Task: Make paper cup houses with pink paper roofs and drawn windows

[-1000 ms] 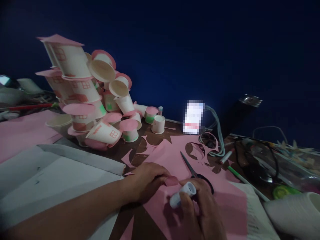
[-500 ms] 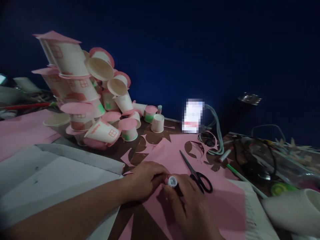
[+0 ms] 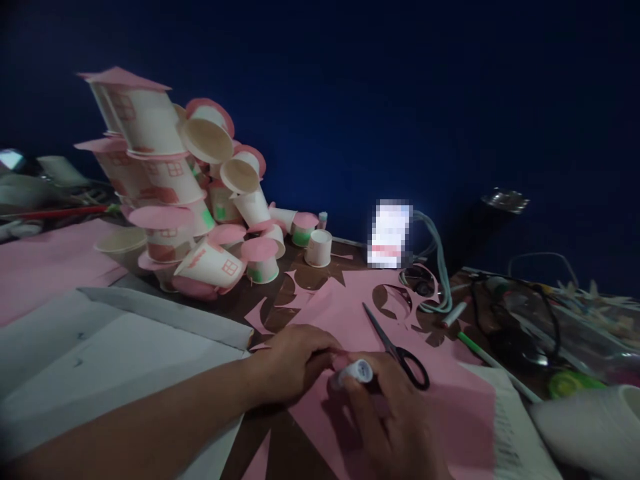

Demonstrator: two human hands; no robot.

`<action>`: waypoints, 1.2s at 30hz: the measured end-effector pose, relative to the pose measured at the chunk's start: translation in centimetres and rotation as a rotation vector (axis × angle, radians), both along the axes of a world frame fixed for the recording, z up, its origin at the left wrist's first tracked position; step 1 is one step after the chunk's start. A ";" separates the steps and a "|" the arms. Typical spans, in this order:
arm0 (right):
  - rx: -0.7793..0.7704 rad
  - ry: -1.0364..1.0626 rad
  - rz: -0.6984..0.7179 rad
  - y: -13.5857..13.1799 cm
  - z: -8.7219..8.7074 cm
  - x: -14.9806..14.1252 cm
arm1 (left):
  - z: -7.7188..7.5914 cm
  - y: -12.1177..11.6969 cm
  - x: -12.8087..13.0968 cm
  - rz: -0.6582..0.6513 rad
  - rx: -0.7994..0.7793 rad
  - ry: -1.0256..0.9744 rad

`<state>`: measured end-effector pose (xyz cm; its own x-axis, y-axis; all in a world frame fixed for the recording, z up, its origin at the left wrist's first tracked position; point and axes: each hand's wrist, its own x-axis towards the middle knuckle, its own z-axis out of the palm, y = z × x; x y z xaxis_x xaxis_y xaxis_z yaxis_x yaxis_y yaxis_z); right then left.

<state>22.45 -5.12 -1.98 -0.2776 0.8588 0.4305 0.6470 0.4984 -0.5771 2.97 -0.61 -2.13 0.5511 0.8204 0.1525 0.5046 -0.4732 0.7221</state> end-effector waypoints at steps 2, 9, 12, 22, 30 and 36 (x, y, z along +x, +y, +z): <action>-0.020 -0.042 0.052 0.3 -0.3 -0.2 | 0.0 0.0 0.0 0.016 -0.015 -0.013; -0.112 -0.081 0.061 0.2 -0.4 -0.4 | 0.0 0.0 0.1 0.016 -0.042 0.010; -0.110 -0.041 0.061 -0.2 -0.4 -0.1 | -0.2 0.0 0.0 0.012 -0.010 0.018; 0.042 -0.085 0.044 0.2 -0.4 -0.2 | -0.2 0.1 -0.1 0.008 -0.001 0.007; -0.064 -0.109 0.050 0.0 -0.5 -0.5 | -0.1 0.1 0.1 0.007 -0.044 0.020; 0.019 -0.051 -0.076 -0.7 0.1 0.6 | -0.7 0.3 0.1 0.017 0.017 0.042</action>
<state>23.06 -5.85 -1.90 -0.2343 0.8700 0.4339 0.7118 0.4575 -0.5329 3.05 -0.35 -2.83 0.5436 0.8270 0.1434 0.5419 -0.4763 0.6925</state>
